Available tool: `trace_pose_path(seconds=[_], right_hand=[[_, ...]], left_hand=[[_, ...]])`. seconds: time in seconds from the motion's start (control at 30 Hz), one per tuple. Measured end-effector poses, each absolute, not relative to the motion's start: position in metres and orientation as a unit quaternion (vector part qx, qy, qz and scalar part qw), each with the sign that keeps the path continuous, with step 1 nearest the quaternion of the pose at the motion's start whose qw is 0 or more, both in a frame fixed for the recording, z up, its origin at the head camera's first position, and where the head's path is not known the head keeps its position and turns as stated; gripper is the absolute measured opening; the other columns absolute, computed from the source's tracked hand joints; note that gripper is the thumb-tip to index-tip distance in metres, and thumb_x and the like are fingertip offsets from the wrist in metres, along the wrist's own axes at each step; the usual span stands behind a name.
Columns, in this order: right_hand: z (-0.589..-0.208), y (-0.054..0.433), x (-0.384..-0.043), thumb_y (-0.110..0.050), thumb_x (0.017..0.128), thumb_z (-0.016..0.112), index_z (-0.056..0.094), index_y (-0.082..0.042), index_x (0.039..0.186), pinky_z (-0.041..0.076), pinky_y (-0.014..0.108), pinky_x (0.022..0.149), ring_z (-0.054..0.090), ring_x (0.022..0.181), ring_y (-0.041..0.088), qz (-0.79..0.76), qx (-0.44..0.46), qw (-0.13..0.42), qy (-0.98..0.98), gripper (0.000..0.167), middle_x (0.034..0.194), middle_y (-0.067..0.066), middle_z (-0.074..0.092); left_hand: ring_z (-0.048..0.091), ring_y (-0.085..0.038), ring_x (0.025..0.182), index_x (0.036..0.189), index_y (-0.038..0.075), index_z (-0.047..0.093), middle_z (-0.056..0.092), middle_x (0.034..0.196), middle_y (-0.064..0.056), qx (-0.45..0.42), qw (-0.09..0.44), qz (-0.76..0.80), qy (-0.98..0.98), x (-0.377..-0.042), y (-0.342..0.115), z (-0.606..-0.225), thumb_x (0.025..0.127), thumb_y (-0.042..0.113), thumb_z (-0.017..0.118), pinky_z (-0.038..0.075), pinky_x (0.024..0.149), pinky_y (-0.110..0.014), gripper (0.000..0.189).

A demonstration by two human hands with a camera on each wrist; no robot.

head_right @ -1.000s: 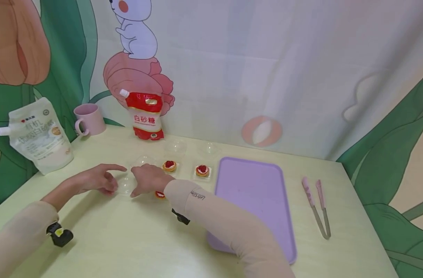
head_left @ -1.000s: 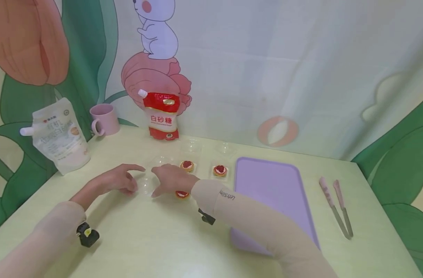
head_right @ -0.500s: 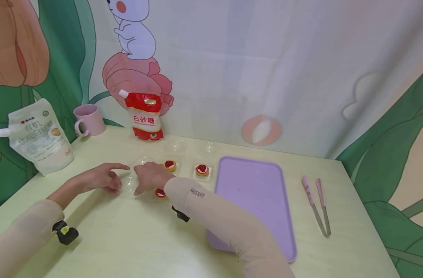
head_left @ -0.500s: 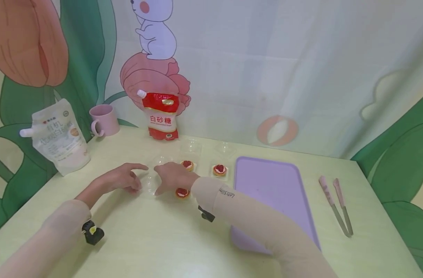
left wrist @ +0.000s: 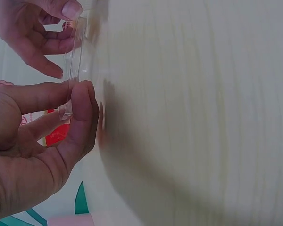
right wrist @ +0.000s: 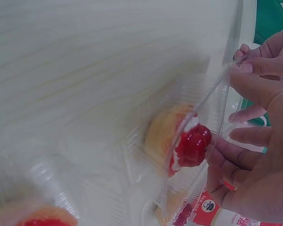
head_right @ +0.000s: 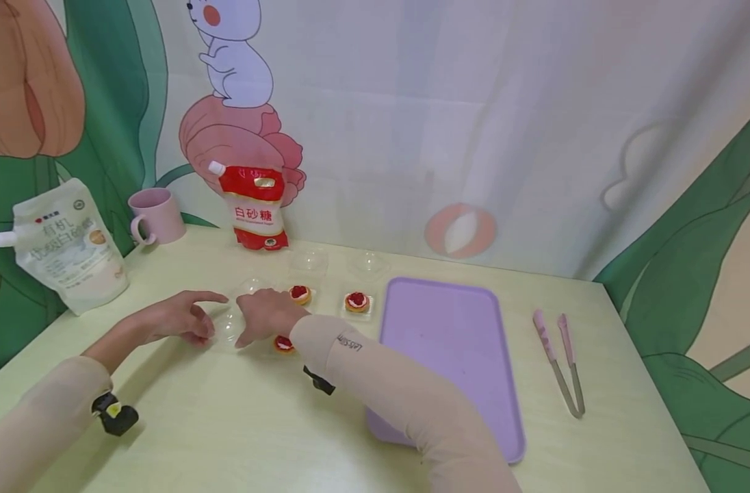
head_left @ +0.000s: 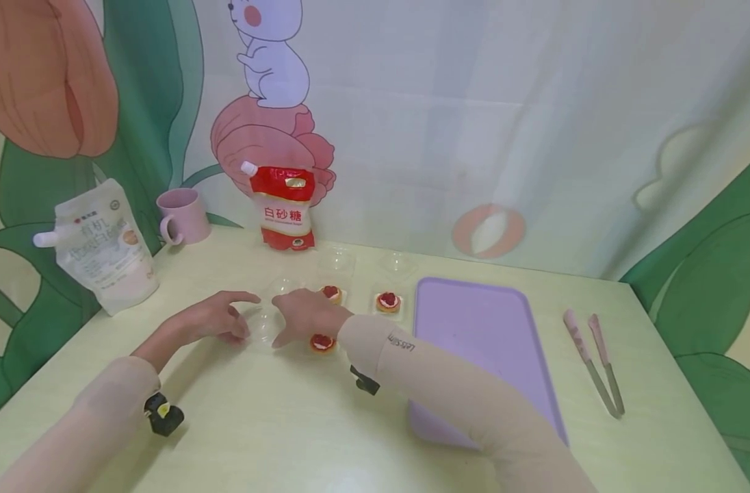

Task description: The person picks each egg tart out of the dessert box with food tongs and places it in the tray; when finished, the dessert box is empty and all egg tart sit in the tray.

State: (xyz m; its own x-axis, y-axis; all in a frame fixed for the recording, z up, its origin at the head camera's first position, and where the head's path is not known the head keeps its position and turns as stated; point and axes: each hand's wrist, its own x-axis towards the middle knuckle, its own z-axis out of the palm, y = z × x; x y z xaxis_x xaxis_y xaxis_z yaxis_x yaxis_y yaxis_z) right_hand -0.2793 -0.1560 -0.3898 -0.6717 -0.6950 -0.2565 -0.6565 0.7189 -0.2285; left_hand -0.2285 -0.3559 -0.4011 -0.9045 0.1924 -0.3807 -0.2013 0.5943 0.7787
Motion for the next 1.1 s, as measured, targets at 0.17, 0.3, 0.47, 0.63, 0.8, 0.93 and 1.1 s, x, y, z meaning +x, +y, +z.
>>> trace_pose_path(seconds=[0.17, 0.3, 0.47, 0.63, 0.8, 0.93, 1.1], right_hand=[[-0.39, -0.153, -0.279, -0.051, 0.082, 0.077, 0.045, -0.025, 0.149, 0.048, 0.041, 0.107, 0.054, 0.129, 0.016, -0.066, -0.366, 0.167, 0.913, 0.079, 0.144, -0.006, 0.056], [-0.389, -0.152, -0.281, -0.051, 0.083, 0.076, 0.045, -0.024, 0.149, 0.045, 0.044, 0.109, 0.052, 0.131, 0.017, -0.065, -0.37, 0.159, 0.913, 0.079, 0.145, -0.004, 0.056], [-0.39, -0.149, -0.284, -0.051, 0.085, 0.074, 0.044, -0.022, 0.15, 0.039, 0.049, 0.113, 0.051, 0.133, 0.019, -0.06, -0.379, 0.151, 0.911, 0.077, 0.146, -0.003, 0.055], [-0.388, -0.14, -0.284, -0.049, 0.088, 0.072, 0.037, -0.026, 0.154, 0.041, 0.047, 0.111, 0.051, 0.132, 0.019, -0.069, -0.392, 0.138, 0.907, 0.078, 0.148, -0.002, 0.053], [-0.382, -0.119, -0.287, -0.044, 0.09, 0.072, 0.028, -0.03, 0.157, 0.05, 0.04, 0.102, 0.054, 0.125, 0.017, -0.125, -0.392, 0.128, 0.902, 0.082, 0.144, 0.001, 0.055], [-0.369, -0.093, -0.294, -0.038, 0.092, 0.071, 0.026, -0.027, 0.158, 0.053, 0.037, 0.096, 0.058, 0.123, 0.021, -0.195, -0.376, 0.144, 0.894, 0.081, 0.138, 0.007, 0.059], [-0.356, -0.046, -0.304, -0.034, 0.093, 0.07, 0.028, -0.021, 0.157, 0.052, 0.04, 0.097, 0.06, 0.121, 0.025, -0.233, -0.38, 0.122, 0.887, 0.077, 0.13, 0.013, 0.063]], left_hand=[[0.067, -0.017, 0.082, 0.152, -0.005, 0.028, 0.062, 0.101, -0.017, -0.003, 0.219, 0.449, 0.866, -0.23, -0.358, -0.405, 0.092, 0.003, 0.062, 0.059, 0.081, -0.034, 0.069], [0.069, -0.017, 0.083, 0.152, -0.003, 0.028, 0.062, 0.107, -0.02, -0.013, 0.22, 0.446, 0.867, -0.231, -0.359, -0.404, 0.092, 0.008, 0.067, 0.059, 0.082, -0.034, 0.072], [0.07, -0.019, 0.087, 0.152, -0.003, 0.027, 0.057, 0.12, -0.027, -0.02, 0.218, 0.444, 0.869, -0.229, -0.362, -0.402, 0.093, 0.014, 0.069, 0.059, 0.086, -0.037, 0.076], [0.07, -0.021, 0.093, 0.153, -0.003, 0.024, 0.056, 0.128, -0.031, -0.019, 0.218, 0.44, 0.871, -0.225, -0.366, -0.399, 0.095, 0.021, 0.068, 0.057, 0.091, -0.04, 0.077], [0.069, -0.02, 0.093, 0.153, -0.003, 0.024, 0.058, 0.126, -0.028, -0.031, 0.209, 0.419, 0.883, -0.222, -0.37, -0.397, 0.095, 0.031, 0.068, 0.057, 0.091, -0.041, 0.081], [0.069, -0.019, 0.088, 0.152, -0.004, 0.025, 0.058, 0.122, -0.028, -0.037, 0.205, 0.405, 0.891, -0.219, -0.372, -0.393, 0.095, 0.034, 0.068, 0.058, 0.086, -0.039, 0.081], [0.069, -0.018, 0.082, 0.152, -0.006, 0.024, 0.058, 0.115, -0.027, -0.037, 0.197, 0.391, 0.898, -0.217, -0.373, -0.389, 0.095, 0.034, 0.068, 0.059, 0.081, -0.037, 0.082]])
